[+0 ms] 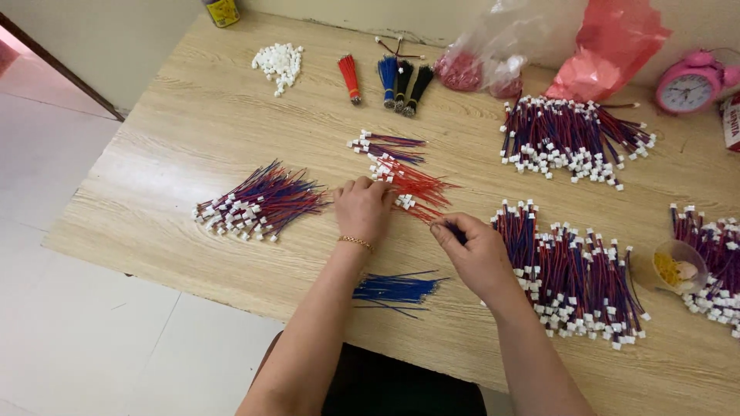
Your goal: Sorting and organizing small wire bundles and individual wires on a table
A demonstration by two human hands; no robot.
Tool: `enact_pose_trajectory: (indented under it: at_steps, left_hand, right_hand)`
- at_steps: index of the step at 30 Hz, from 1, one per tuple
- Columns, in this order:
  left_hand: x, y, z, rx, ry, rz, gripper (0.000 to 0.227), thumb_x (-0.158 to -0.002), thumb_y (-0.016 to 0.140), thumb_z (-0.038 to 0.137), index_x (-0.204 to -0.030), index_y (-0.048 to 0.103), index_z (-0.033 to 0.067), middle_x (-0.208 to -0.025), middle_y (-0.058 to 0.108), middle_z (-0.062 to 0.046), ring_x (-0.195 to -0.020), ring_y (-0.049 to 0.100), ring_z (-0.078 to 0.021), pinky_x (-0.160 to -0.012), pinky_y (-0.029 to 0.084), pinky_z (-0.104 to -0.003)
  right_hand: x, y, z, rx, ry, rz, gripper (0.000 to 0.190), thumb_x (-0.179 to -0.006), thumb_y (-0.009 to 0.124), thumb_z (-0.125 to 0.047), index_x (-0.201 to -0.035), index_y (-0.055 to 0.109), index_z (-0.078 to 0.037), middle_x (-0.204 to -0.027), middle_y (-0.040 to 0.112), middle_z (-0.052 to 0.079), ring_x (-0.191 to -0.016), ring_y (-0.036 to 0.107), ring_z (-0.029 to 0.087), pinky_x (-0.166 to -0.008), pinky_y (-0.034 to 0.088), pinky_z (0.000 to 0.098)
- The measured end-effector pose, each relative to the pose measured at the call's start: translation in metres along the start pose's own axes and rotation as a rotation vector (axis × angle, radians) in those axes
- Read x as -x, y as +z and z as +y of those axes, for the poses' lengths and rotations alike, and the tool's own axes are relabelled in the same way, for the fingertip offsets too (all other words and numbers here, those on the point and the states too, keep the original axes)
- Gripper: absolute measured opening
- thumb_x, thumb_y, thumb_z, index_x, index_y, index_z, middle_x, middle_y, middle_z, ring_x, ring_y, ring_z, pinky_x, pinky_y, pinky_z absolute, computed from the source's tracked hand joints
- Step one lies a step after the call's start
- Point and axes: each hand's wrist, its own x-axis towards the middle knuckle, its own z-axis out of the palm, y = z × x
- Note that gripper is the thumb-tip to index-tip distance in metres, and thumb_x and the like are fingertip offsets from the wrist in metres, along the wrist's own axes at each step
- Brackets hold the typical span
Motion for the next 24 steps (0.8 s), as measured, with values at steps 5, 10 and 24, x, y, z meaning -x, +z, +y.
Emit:
enact_pose_trajectory:
  at_steps: [5, 10, 24]
  left_hand:
    - [0.003, -0.027, 0.001, 0.211, 0.02, -0.025, 0.015, -0.078, 0.072, 0.036, -0.091, 0.068, 0.0295, -0.081, 0.07, 0.004, -0.081, 0.068, -0.0202, -0.076, 0.046, -0.039]
    - [0.016, -0.102, 0.03, 0.776, -0.101, -0.014, 0.016, -0.083, 0.071, 0.015, -0.098, 0.071, 0.0211, -0.079, 0.072, -0.004, -0.077, 0.071, -0.0206, -0.071, 0.052, -0.033]
    - [0.036, -0.127, 0.052, 1.236, -0.152, -0.223, 0.009, -0.09, 0.068, 0.013, -0.097, 0.073, 0.0104, -0.073, 0.067, -0.003, -0.069, 0.058, -0.0071, -0.064, 0.051, -0.023]
  right_hand:
    - [-0.003, -0.001, -0.007, 0.001, -0.07, 0.043, 0.013, -0.089, 0.069, -0.017, -0.096, 0.074, -0.007, -0.083, 0.071, 0.014, -0.085, 0.067, 0.023, -0.08, 0.051, 0.0379]
    - [0.0, -0.004, -0.023, 0.022, -0.168, 0.063, 0.012, -0.088, 0.07, -0.016, -0.094, 0.074, -0.006, -0.083, 0.07, 0.015, -0.086, 0.069, 0.027, -0.08, 0.051, 0.038]
    - [0.012, -0.005, -0.057, -0.001, -0.22, -0.001, 0.01, -0.09, 0.067, -0.012, -0.093, 0.072, -0.003, -0.077, 0.068, 0.016, -0.077, 0.068, 0.026, -0.075, 0.052, 0.039]
